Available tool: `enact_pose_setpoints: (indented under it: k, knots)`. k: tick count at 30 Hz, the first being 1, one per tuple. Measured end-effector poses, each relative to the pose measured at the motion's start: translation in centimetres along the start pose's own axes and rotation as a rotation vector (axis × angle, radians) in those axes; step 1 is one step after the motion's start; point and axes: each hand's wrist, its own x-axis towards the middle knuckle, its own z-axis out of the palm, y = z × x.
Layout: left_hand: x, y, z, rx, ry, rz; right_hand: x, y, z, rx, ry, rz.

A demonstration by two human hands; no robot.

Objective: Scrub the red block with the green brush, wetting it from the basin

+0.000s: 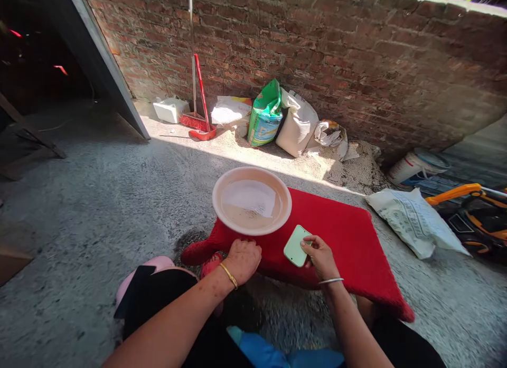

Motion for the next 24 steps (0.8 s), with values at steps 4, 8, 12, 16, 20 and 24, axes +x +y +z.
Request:
enact_pose_setpoints:
  k: [4,8,12,16,20,24]
  knots:
    - [-0.1,-0.6,-1.0,0.001,-0.002,-0.047,-0.7,-0.9,6.3,0.04,-0.071,0.071]
    - [0.1,-0.6,-1.2,0.014,0.02,-0.045,0.1,-1.1,7.4,-0.105,-0.105,0.093]
    - [0.3,-0.4,-1.1,0.01,0.006,-0.027,1.1,-0.8,2.0,-0.119,-0.137,0.152]
    - [0.6,-0.3,-1.0,0.006,0.016,-0.003,1.1,-0.9,-4.3,-0.129,-0.072,0.193]
    - [1.2,0.0,-0.7,0.016,0.002,0.023,0.5,-1.2,-4.3,-0.057,-0.196,0.129]
    - [2.1,0.3,-0.6,0.063,-0.038,0.013,0.7,-0.9,0.5,-0.09,-0.392,0.074]
